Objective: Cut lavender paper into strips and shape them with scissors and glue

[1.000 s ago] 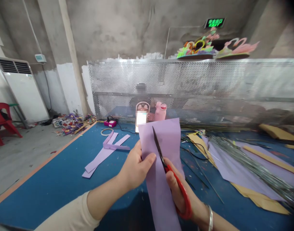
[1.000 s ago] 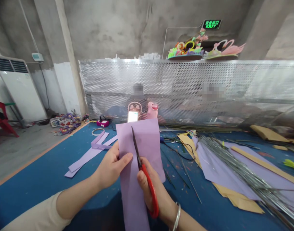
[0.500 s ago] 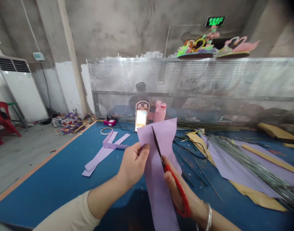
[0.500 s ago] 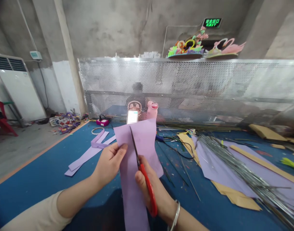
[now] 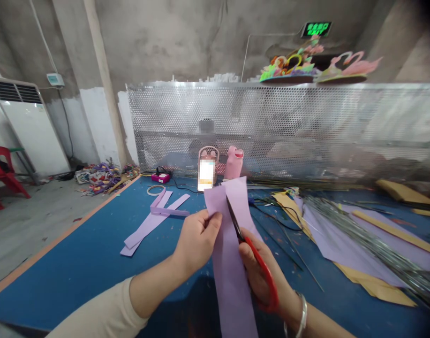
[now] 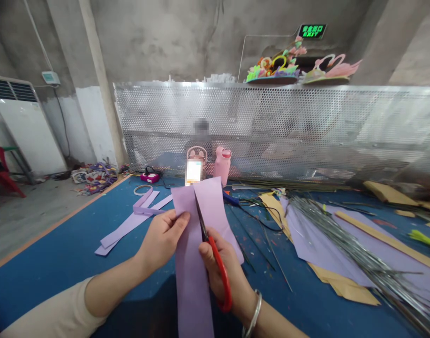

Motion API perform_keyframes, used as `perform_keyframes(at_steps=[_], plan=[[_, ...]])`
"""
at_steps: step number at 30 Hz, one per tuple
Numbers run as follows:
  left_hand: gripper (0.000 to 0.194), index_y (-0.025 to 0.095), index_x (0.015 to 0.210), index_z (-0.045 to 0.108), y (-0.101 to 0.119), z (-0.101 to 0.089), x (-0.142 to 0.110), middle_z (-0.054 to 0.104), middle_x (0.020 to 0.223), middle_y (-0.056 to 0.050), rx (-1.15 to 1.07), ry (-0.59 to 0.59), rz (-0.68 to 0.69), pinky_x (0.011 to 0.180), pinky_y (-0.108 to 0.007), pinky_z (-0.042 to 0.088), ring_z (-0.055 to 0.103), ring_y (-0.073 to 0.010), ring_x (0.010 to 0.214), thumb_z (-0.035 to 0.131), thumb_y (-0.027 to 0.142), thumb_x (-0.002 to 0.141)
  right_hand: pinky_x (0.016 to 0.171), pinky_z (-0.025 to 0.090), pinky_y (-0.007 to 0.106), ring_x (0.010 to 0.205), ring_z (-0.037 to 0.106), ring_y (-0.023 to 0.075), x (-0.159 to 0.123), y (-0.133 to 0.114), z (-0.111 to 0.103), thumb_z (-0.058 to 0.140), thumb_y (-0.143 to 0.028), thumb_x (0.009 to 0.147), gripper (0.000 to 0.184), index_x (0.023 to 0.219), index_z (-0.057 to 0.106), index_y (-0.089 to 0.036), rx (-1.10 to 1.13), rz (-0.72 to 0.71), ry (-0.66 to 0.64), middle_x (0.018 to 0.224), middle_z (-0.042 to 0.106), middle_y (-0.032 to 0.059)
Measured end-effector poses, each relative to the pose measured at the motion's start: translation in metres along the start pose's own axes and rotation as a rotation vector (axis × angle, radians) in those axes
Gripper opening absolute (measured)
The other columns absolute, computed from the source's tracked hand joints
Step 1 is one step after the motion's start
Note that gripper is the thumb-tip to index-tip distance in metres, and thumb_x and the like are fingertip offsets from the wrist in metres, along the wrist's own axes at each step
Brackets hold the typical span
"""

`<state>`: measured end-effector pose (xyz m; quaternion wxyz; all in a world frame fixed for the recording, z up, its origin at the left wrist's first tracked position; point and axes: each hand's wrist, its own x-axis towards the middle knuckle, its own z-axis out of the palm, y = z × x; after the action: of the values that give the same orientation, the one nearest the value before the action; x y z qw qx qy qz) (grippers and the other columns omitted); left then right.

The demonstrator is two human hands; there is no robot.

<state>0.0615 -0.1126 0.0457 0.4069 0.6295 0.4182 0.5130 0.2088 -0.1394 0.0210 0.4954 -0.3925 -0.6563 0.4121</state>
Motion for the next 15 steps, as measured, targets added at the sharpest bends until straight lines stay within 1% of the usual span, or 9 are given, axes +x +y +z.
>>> perform_keyframes(at_steps=[2, 4, 6, 7, 10, 12, 13, 14, 15], plan=[[0.032, 0.015, 0.077, 0.062, 0.0, 0.002, -0.001, 0.061, 0.07, -0.002, -0.015, -0.012, -0.017, 0.053, -0.022, 0.038, 0.049, -0.0133, 0.061, 0.049, 0.043, 0.087, 0.048, 0.045, 0.024, 0.055, 0.048, 0.0145, -0.001, 0.001, -0.001, 0.052, -0.068, 0.08, 0.052, 0.096, 0.06, -0.019, -0.005, 0.025, 0.005, 0.07, 0.057, 0.0005], [0.032, 0.015, 0.08, 0.063, 0.001, 0.002, -0.001, 0.063, 0.071, -0.003, -0.029, -0.045, -0.04, 0.054, -0.022, 0.039, 0.051, -0.0141, 0.061, 0.049, 0.042, 0.087, 0.044, 0.04, 0.024, 0.051, 0.043, 0.0127, -0.001, 0.002, -0.003, 0.05, -0.067, 0.081, 0.052, 0.1, 0.057, -0.019, -0.023, 0.007, 0.012, 0.067, 0.052, -0.0015], [0.032, 0.014, 0.08, 0.064, 0.0, -0.001, 0.004, 0.063, 0.069, -0.003, -0.005, -0.059, -0.052, 0.053, -0.023, 0.039, 0.052, -0.0142, 0.06, 0.049, 0.042, 0.086, 0.042, 0.036, 0.023, 0.048, 0.039, 0.0114, 0.004, 0.002, -0.009, 0.049, -0.065, 0.082, 0.051, 0.106, 0.053, -0.02, -0.037, -0.015, 0.037, 0.066, 0.049, -0.0031], [0.033, 0.014, 0.079, 0.063, -0.001, -0.005, 0.008, 0.062, 0.068, -0.002, 0.044, -0.042, -0.056, 0.052, -0.022, 0.039, 0.052, -0.0139, 0.059, 0.048, 0.042, 0.086, 0.041, 0.035, 0.023, 0.047, 0.038, 0.0108, 0.008, 0.001, -0.014, 0.05, -0.064, 0.083, 0.051, 0.109, 0.051, -0.02, -0.052, -0.014, 0.071, 0.066, 0.047, -0.004], [0.034, 0.016, 0.075, 0.061, -0.01, -0.025, 0.03, 0.06, 0.065, 0.001, 0.318, 0.08, -0.083, 0.051, -0.021, 0.036, 0.051, -0.0123, 0.058, 0.041, 0.04, 0.088, 0.04, 0.032, 0.022, 0.044, 0.036, 0.0103, 0.023, -0.002, -0.041, 0.06, -0.058, 0.076, 0.052, 0.108, 0.045, -0.021, -0.203, 0.029, 0.284, 0.06, 0.045, -0.007], [0.031, 0.016, 0.066, 0.056, -0.023, -0.04, 0.046, 0.055, 0.06, 0.002, 0.401, 0.097, -0.109, 0.049, -0.022, 0.033, 0.048, -0.0116, 0.056, 0.043, 0.035, 0.087, 0.039, 0.033, 0.024, 0.041, 0.038, 0.0113, 0.027, -0.004, -0.067, 0.06, -0.06, 0.07, 0.054, 0.103, 0.046, -0.02, -0.375, 0.037, 0.421, 0.055, 0.046, -0.0073], [0.031, 0.017, 0.061, 0.052, -0.031, -0.047, 0.053, 0.051, 0.057, 0.002, 0.435, 0.094, -0.121, 0.049, -0.022, 0.031, 0.047, -0.0117, 0.055, 0.045, 0.033, 0.086, 0.038, 0.034, 0.025, 0.039, 0.038, 0.0119, 0.025, -0.004, -0.08, 0.057, -0.064, 0.068, 0.053, 0.098, 0.048, -0.02, -0.504, 0.068, 0.462, 0.053, 0.046, -0.0067], [0.031, 0.017, 0.057, 0.05, -0.04, -0.053, 0.059, 0.049, 0.054, 0.002, 0.47, 0.087, -0.136, 0.049, -0.022, 0.031, 0.047, -0.0121, 0.055, 0.048, 0.031, 0.085, 0.037, 0.034, 0.026, 0.037, 0.039, 0.0129, 0.021, -0.004, -0.093, 0.053, -0.066, 0.067, 0.052, 0.09, 0.052, -0.02, -0.667, 0.109, 0.465, 0.049, 0.047, -0.0057], [0.032, 0.017, 0.054, 0.048, -0.048, -0.058, 0.063, 0.047, 0.052, 0.002, 0.503, 0.074, -0.153, 0.049, -0.023, 0.032, 0.048, -0.0127, 0.056, 0.05, 0.029, 0.084, 0.036, 0.034, 0.028, 0.036, 0.042, 0.0143, 0.015, -0.004, -0.105, 0.055, -0.065, 0.065, 0.049, 0.084, 0.055, -0.02, -0.731, 0.128, 0.475, 0.047, 0.049, -0.0038]])
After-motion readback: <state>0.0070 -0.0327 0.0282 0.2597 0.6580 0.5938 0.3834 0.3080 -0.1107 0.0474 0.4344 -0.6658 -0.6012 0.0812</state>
